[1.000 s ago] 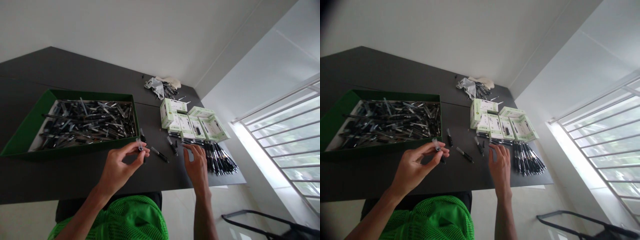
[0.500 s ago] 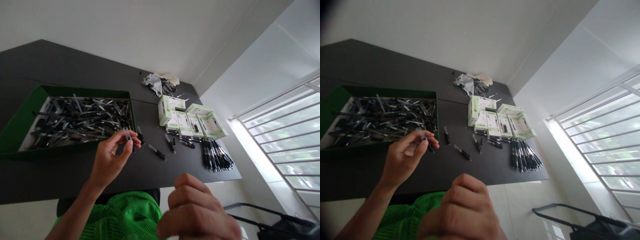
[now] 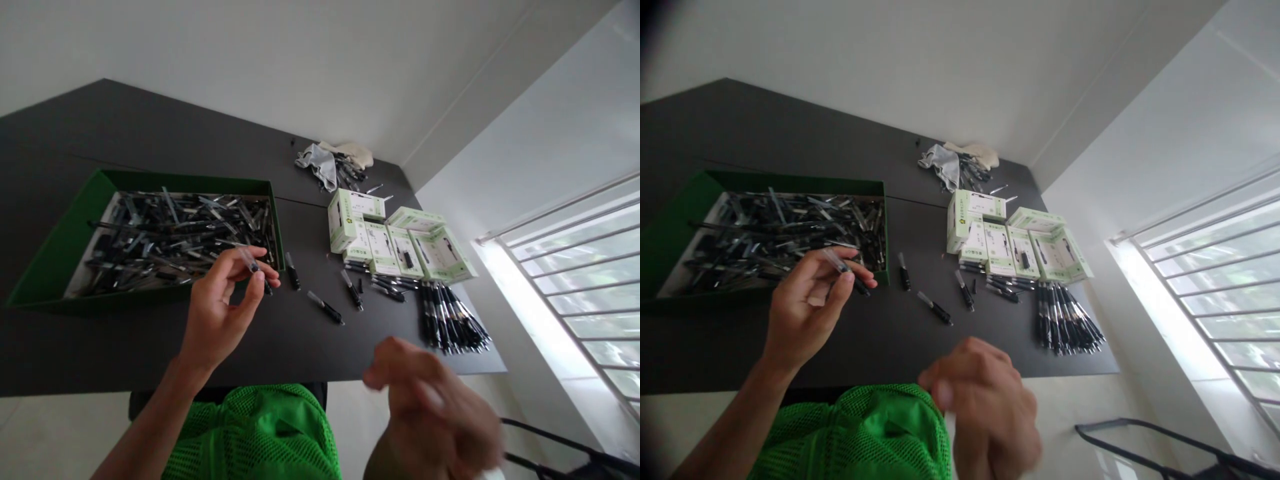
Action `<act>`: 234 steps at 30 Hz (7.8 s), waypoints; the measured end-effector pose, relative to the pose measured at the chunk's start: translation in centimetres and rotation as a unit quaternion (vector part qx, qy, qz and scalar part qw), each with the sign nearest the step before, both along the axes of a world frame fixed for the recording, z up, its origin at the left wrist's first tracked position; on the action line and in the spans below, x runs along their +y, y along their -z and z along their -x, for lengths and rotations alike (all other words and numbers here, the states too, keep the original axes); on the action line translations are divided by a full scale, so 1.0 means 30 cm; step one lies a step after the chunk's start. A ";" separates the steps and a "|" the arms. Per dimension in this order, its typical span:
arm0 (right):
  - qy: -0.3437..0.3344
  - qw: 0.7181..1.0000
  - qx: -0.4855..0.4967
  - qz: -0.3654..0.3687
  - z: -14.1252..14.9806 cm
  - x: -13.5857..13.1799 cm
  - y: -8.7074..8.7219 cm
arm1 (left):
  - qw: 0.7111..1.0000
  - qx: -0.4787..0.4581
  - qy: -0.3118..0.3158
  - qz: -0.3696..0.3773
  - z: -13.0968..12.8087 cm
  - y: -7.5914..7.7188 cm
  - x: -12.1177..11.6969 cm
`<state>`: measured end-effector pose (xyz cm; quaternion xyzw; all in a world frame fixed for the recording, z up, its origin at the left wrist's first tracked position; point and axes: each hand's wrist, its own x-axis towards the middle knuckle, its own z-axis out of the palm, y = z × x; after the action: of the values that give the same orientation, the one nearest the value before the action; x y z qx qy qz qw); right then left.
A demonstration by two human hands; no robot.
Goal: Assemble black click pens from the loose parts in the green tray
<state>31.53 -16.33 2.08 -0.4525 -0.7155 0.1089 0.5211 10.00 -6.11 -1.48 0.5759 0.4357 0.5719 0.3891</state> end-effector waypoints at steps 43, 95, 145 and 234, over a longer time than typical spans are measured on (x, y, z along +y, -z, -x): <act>-0.341 0.842 -0.416 0.035 0.394 0.720 -0.004 | 0.976 0.164 -0.146 0.000 0.473 -0.072 0.147; -0.245 0.780 -0.575 0.045 0.628 0.694 0.004 | 0.981 0.135 -0.140 0.023 0.468 -0.080 0.137; -0.376 0.869 -0.259 0.190 0.533 0.802 -0.067 | 0.989 -0.011 -0.147 -0.026 0.484 -0.058 0.153; 0.364 0.855 -0.191 0.315 -0.277 0.202 0.047 | 0.977 0.152 0.148 0.026 -0.119 0.050 -0.083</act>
<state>39.83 -10.27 0.68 -0.8323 -0.5128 0.0421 0.2061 13.56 -8.60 -2.98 0.7040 0.4146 0.4017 0.4137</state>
